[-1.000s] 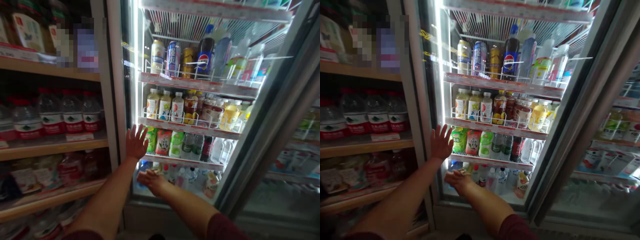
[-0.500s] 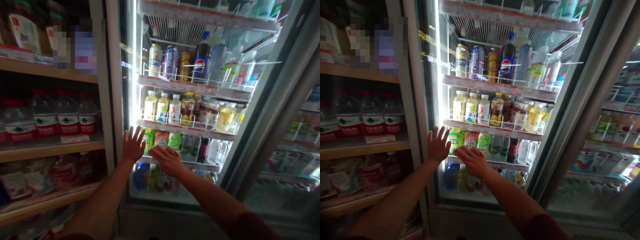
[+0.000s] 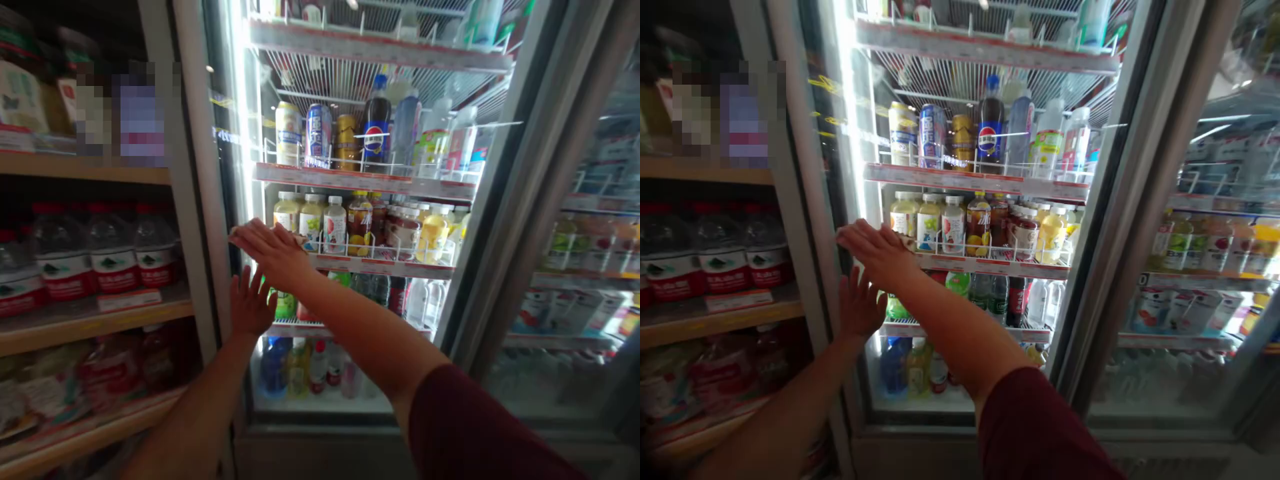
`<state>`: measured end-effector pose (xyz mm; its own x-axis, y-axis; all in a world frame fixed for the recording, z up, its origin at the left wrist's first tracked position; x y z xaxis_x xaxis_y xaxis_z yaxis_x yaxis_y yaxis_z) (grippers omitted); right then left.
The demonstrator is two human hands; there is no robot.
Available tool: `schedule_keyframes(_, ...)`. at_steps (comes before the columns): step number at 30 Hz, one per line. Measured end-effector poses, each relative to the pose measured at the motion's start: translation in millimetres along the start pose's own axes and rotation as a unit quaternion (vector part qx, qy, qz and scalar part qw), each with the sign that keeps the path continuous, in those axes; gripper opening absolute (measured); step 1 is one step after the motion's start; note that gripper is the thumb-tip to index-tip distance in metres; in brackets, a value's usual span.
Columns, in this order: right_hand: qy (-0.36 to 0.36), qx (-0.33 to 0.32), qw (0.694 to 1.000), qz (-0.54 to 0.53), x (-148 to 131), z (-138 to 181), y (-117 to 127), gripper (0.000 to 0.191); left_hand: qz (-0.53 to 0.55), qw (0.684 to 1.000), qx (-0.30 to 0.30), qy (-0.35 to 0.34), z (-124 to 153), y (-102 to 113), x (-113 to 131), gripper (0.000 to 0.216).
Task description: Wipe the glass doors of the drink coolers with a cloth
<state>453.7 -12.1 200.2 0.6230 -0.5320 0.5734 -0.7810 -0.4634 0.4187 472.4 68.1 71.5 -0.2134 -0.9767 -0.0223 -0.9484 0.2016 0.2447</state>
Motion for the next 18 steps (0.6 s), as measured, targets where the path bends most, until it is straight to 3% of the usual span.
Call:
schedule_keyframes(3, 0.004, 0.014, 1.000, 0.015, 25.3, 4.6, 14.7, 0.059, -0.002, 1.000, -0.008, 0.011, -0.5, -1.1, -2.0, 0.052)
schedule_keyframes(5, -0.050, 0.024, 0.998, 0.036, 58.7, 19.2, 26.0, 0.063, -0.005, 0.999, -0.020, 0.024, -1.0, -2.5, -3.5, 0.053)
schedule_keyframes(8, -0.143, 0.039, 0.987, 0.061, 99.6, 64.3, 35.4, 0.065, 0.001, 0.999, -0.025, 0.030, -2.1, -2.2, -2.7, 0.055)
schedule_keyframes(10, -0.170, 0.039, 0.983, 0.065, 105.4, 107.6, 32.1, 0.067, 0.007, 0.999, -0.022, 0.032, -3.0, -1.5, -1.5, 0.056)
schedule_keyframes(12, -0.151, 0.020, 0.986, 0.061, 94.7, 153.4, 22.5, 0.072, 0.011, 0.999, -0.016, 0.035, -3.9, -0.9, -1.0, 0.057)
schedule_keyframes(15, -0.016, -0.042, 0.998, 0.048, 66.8, 210.7, 8.3, 0.072, 0.020, 0.999, -0.013, 0.043, -5.0, -1.7, -1.6, 0.058)
schedule_keyframes(17, 0.034, -0.065, 0.995, 0.065, 73.0, 235.7, 12.0, 0.068, 0.020, 0.998, -0.015, 0.049, -5.4, -2.5, -2.5, 0.058)
schedule_keyframes(18, 0.024, -0.062, 0.994, 0.085, 87.9, 242.6, 18.8, 0.066, 0.019, 0.998, -0.016, 0.050, -5.6, -2.6, -2.6, 0.058)
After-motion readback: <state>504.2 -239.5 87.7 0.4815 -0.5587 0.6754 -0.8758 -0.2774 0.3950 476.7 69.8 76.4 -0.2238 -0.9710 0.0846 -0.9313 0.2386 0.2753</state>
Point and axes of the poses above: each hand's wrist, its own z-axis away from the middle knuckle, its own y-axis out of the back of the hand, x = y × z, the point moved 9 cm from there along -z, towards the middle knuckle, and after that the axes turned 8 degrees about z, right-handed, at the moved point
